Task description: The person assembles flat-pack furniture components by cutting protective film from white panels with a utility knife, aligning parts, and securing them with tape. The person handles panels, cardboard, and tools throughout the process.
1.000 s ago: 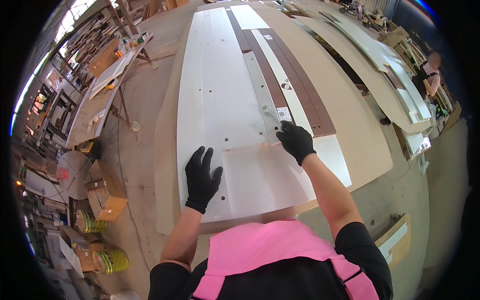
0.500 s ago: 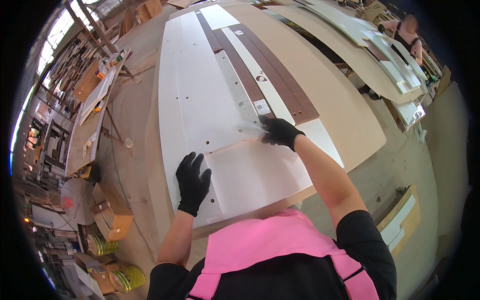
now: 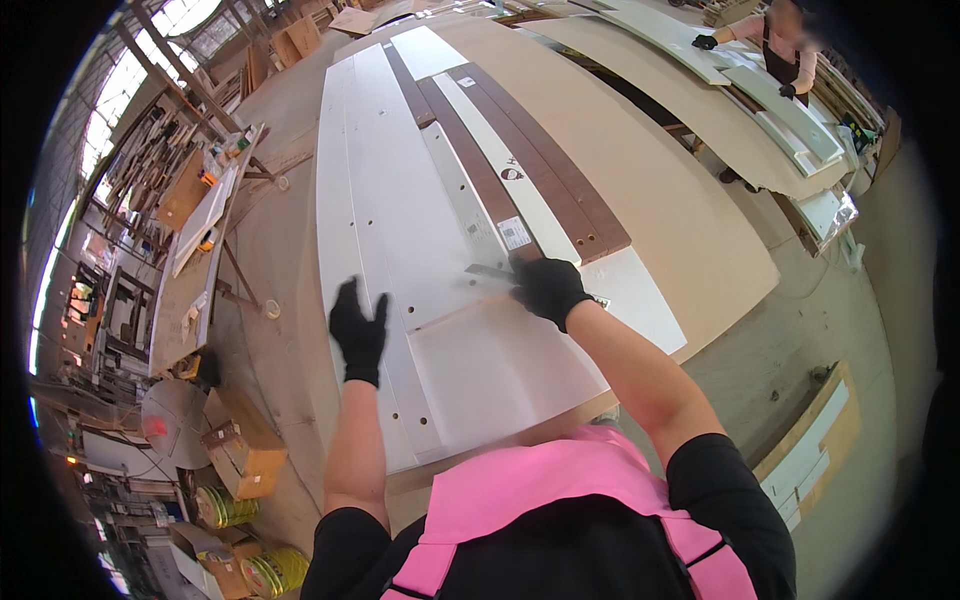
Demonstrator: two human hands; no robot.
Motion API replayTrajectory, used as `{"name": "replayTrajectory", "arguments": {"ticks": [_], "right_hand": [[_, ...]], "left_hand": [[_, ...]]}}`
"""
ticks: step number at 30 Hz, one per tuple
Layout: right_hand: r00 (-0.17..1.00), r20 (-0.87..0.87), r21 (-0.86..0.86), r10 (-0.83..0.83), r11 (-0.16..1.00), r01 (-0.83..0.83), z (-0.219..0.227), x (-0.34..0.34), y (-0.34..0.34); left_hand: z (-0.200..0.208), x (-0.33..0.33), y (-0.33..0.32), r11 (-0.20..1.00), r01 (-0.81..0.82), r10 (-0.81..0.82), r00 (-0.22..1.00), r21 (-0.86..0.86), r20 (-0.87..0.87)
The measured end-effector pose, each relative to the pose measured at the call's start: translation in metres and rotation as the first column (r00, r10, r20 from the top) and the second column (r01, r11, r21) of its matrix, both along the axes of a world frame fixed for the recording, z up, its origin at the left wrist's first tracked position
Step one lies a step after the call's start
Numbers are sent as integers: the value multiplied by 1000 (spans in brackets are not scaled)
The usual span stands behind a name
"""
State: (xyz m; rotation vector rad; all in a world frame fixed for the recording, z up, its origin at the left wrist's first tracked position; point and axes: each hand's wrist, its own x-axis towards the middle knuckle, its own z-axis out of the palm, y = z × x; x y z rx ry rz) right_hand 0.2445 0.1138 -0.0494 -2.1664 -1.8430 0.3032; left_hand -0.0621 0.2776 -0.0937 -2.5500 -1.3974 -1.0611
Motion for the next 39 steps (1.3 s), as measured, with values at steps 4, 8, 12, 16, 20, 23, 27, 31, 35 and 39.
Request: {"name": "replayTrajectory", "arguments": {"ticks": [4, 8, 12, 16, 20, 23, 27, 31, 35, 39], "right_hand": [[999, 7, 40, 37, 999, -37, -2, 2, 5], [999, 35, 16, 22, 1000, -23, -8, -1, 13], [956, 287, -63, 53, 997, -36, -10, -11, 20], [987, 153, 22, -39, 999, 36, -13, -13, 19], [994, 94, -49, 50, 998, -45, -14, -5, 20], [995, 38, 23, 87, 996, -88, -9, 3, 20], [891, -454, 18, 5, 1000, 3, 4, 15, -7], [437, -859, -179, -269, 955, 236, 10, 34, -74], [175, -940, -224, -292, 918, 329, 4, 42, -149], [10, -943, -298, -333, 857, 420, -4, 52, -182]], "left_hand": [[-1, -45, 28, 874, -227, 283, 957, -429, 70], [4, -58, 32, 706, -112, 314, 935, -699, 168], [12, -52, 25, 768, -143, 295, 944, -624, 147], [16, -51, 21, 669, -136, 340, 930, -731, 138], [10, -54, 24, 761, -227, 302, 953, -608, 22], [1, -55, 30, 734, -226, 315, 949, -640, 27], [-6, -59, 32, 777, -268, 295, 954, -570, -46], [-4, -58, 30, 765, -244, 286, 958, -595, -25], [0, -51, 26, 801, -297, 314, 948, -520, -56], [4, -47, 25, 757, -344, 337, 934, -556, -119]]}}
